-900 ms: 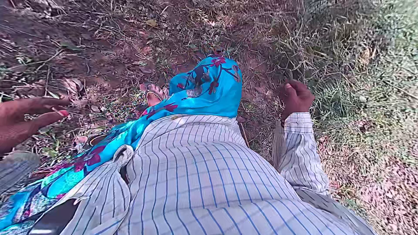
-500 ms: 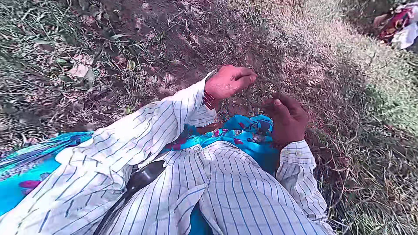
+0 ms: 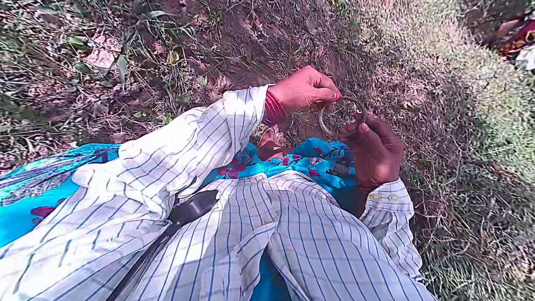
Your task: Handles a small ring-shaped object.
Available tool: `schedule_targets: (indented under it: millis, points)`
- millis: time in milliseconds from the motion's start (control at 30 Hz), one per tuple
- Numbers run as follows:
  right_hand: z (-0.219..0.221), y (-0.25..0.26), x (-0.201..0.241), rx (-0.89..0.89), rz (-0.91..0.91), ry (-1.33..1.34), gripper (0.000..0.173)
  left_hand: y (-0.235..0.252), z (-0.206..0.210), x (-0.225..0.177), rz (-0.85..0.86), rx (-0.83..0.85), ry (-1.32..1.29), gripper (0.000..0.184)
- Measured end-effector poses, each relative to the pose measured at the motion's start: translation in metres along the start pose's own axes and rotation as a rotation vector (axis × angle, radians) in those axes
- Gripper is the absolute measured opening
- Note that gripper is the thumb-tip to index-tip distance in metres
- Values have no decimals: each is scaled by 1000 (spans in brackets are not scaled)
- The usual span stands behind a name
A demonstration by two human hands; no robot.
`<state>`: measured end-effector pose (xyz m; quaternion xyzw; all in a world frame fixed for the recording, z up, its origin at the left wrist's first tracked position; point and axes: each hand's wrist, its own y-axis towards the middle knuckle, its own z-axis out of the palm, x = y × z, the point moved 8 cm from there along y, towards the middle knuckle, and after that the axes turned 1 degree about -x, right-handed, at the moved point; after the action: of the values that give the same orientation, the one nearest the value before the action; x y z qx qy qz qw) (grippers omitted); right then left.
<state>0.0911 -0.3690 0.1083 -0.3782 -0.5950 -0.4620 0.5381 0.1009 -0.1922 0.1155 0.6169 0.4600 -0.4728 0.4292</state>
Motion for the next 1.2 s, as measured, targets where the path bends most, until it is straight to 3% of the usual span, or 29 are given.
schedule_targets:
  millis: [167, 333, 400, 500, 600, 667, 767, 833, 867, 967, 1033, 1200]
  points:
    - [-2, -5, 2, -12, 47, 56, 30, 14, 0, 3, 112, 70, -119, 20]
    - [-5, -6, 3, -13, 11, 34, 29, 15, -1, 8, 29, 74, -55, 25]
    - [-8, -6, 5, 15, -142, -105, 24, 15, 0, 17, -142, 95, 6, 38]
    - [-5, -13, 16, 34, -528, -529, 19, 13, 4, 31, -333, 104, -158, 49]
    - [11, -25, 22, 28, -796, -864, 19, 12, 5, 36, -354, 77, -304, 31]
    - [16, -29, 20, 33, -872, -930, 15, 12, 5, 37, -342, 78, -332, 20]
    - [7, -26, 13, 15, -738, -832, 28, 12, 4, 33, -313, 81, -307, 19]
    - [-6, -17, 4, -6, -489, -676, 50, 14, 4, 32, -279, 106, -251, 20]
    - [-12, -12, -3, -14, -351, -595, 54, 15, 5, 33, -265, 117, -223, 20]
    - [-21, -4, -26, -66, 2, -376, 45, 16, 9, 35, -263, 137, -201, 21]
    - [-20, -5, -33, -129, 115, -216, 30, 15, 11, 35, -276, 130, -203, 20]
    - [-20, -5, -30, -116, 55, -158, 15, 14, 15, 33, -213, 176, -113, 20]
